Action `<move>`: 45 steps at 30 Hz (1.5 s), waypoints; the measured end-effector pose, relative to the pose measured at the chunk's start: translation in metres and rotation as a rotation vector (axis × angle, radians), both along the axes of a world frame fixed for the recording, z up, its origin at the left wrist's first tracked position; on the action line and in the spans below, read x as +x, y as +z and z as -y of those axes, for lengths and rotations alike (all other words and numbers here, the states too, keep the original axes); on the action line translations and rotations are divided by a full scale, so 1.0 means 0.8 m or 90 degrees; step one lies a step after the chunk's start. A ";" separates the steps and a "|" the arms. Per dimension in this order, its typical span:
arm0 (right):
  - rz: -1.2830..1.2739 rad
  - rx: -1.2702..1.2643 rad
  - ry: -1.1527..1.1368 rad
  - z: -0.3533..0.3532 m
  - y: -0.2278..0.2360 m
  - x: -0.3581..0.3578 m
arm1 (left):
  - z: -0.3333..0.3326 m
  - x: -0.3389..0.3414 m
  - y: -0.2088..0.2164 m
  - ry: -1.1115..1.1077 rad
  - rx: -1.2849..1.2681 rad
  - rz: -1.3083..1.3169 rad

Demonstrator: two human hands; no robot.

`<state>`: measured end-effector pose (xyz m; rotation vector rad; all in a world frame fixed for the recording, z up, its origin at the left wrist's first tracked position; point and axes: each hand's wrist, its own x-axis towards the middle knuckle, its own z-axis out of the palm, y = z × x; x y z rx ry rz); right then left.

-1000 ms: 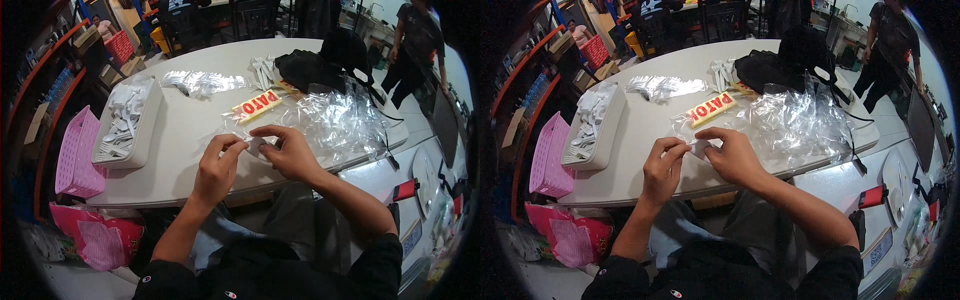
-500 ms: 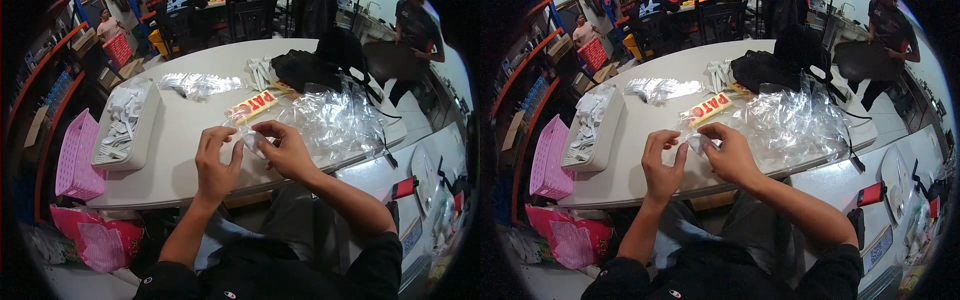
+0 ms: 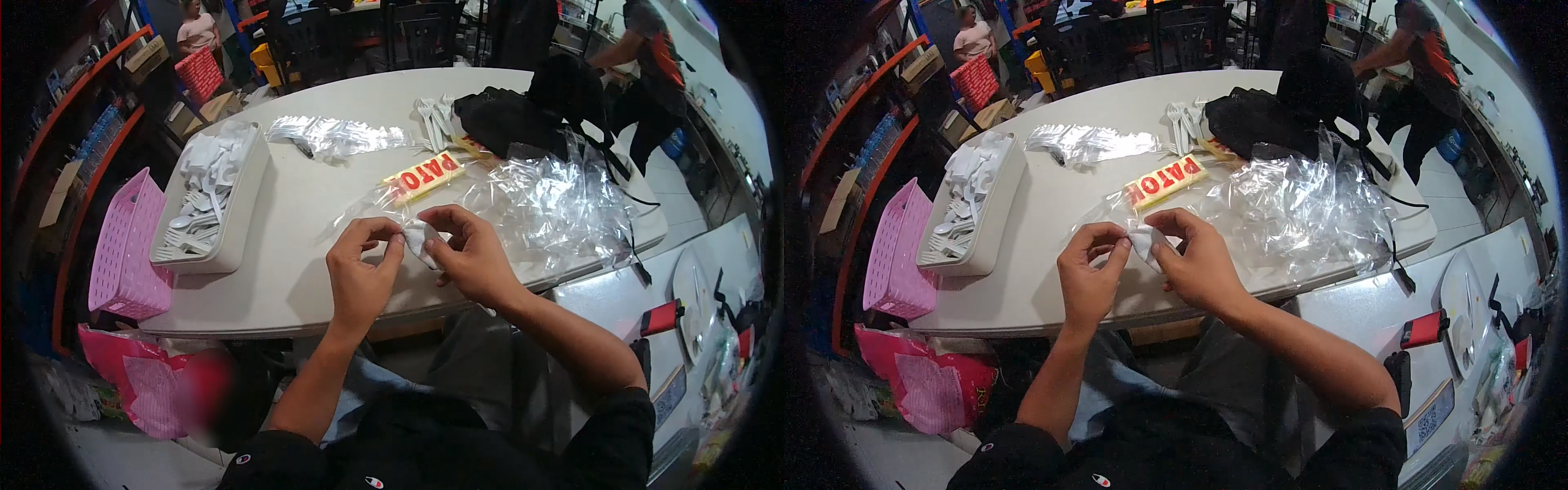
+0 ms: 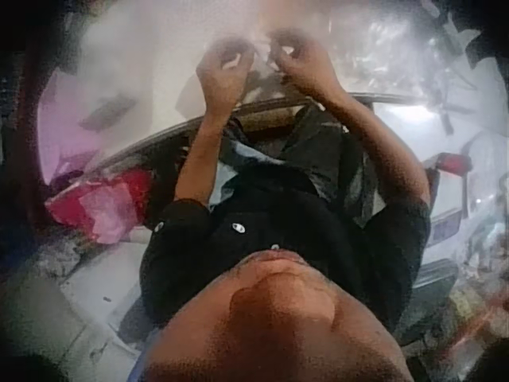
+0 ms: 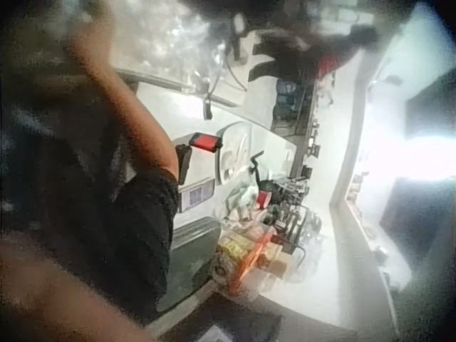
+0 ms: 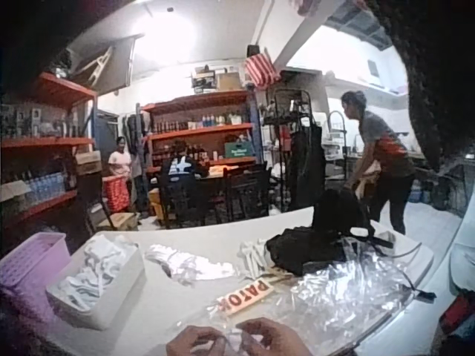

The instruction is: The person sits at a table and repeatedly wraps individual white plastic forks in small clear plastic bags. They pick up a fork from a white container, place it into a bag, and fold the top of the bag to seal it before placing the wrapped fork into a pink basket. The process is repeated continuously throughout the video.

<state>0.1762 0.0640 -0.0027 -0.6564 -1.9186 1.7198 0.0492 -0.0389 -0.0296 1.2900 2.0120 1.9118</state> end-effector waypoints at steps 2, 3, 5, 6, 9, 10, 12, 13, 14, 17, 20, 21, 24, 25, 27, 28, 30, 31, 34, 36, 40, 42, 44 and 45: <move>0.005 -0.057 0.009 0.000 0.006 0.001 | 0.002 -0.007 -0.001 -0.080 0.016 0.156; 0.004 -0.072 0.015 -0.001 0.006 0.002 | 0.004 -0.011 -0.001 -0.120 0.022 0.233; 0.002 -0.103 0.027 -0.004 0.008 0.003 | 0.005 -0.016 0.002 -0.153 0.017 0.265; 0.006 -0.117 0.036 -0.004 0.009 0.002 | 0.007 -0.020 0.004 -0.167 0.013 0.278; 0.022 -0.153 0.061 -0.006 0.013 0.002 | 0.009 -0.035 0.006 -0.206 -0.005 0.404; 0.029 -0.163 0.069 -0.007 0.013 0.003 | 0.008 -0.035 0.009 -0.208 -0.007 0.433; 0.032 -0.187 0.076 -0.010 0.012 0.004 | 0.008 -0.034 0.016 -0.213 -0.011 0.491; 0.029 -0.201 0.076 -0.011 0.010 0.004 | 0.006 -0.034 0.014 -0.200 -0.015 0.435; 0.025 -0.216 0.076 -0.012 0.010 0.004 | 0.005 -0.033 0.011 -0.188 -0.020 0.380; 0.028 -0.237 0.045 -0.011 0.016 0.003 | 0.004 -0.021 0.006 -0.104 -0.030 0.190; 0.034 -0.221 0.022 -0.008 0.015 0.002 | 0.002 -0.002 0.003 -0.019 -0.014 0.026; 0.029 -0.210 0.016 -0.008 0.013 0.002 | 0.001 0.003 0.003 0.005 -0.004 -0.023; 0.010 -0.177 0.004 -0.004 0.008 0.002 | -0.006 0.012 0.001 0.016 0.015 -0.043; 0.001 -0.168 0.003 -0.003 0.008 0.002 | -0.007 0.013 0.003 0.011 0.022 -0.024; -0.024 -0.142 0.003 -0.003 0.007 0.003 | -0.009 0.017 0.005 -0.001 0.036 0.014; -0.039 -0.125 0.005 -0.004 0.005 0.003 | -0.009 0.016 0.006 -0.010 0.033 0.012; -0.053 -0.086 0.013 -0.006 0.004 0.002 | -0.006 0.011 0.005 -0.023 0.026 0.007; -0.052 -0.065 0.020 -0.006 0.005 0.002 | -0.005 0.008 0.005 -0.069 0.038 0.085; -0.054 -0.044 0.026 -0.005 0.006 0.002 | -0.003 -0.001 0.007 -0.188 0.074 0.293; -0.044 -0.020 0.031 -0.006 0.006 0.003 | -0.002 -0.002 0.010 -0.233 0.092 0.398; -0.038 0.042 0.028 -0.006 0.001 0.002 | -0.001 -0.003 0.009 -0.254 0.118 0.427; -0.049 0.047 0.019 -0.005 0.001 0.002 | -0.002 -0.003 0.004 -0.238 0.122 0.384; -0.054 0.043 0.012 -0.003 0.002 0.002 | 0.001 -0.005 0.005 -0.219 0.101 0.320; -0.067 0.028 0.014 -0.003 0.001 0.003 | 0.002 -0.006 0.006 -0.211 0.091 0.288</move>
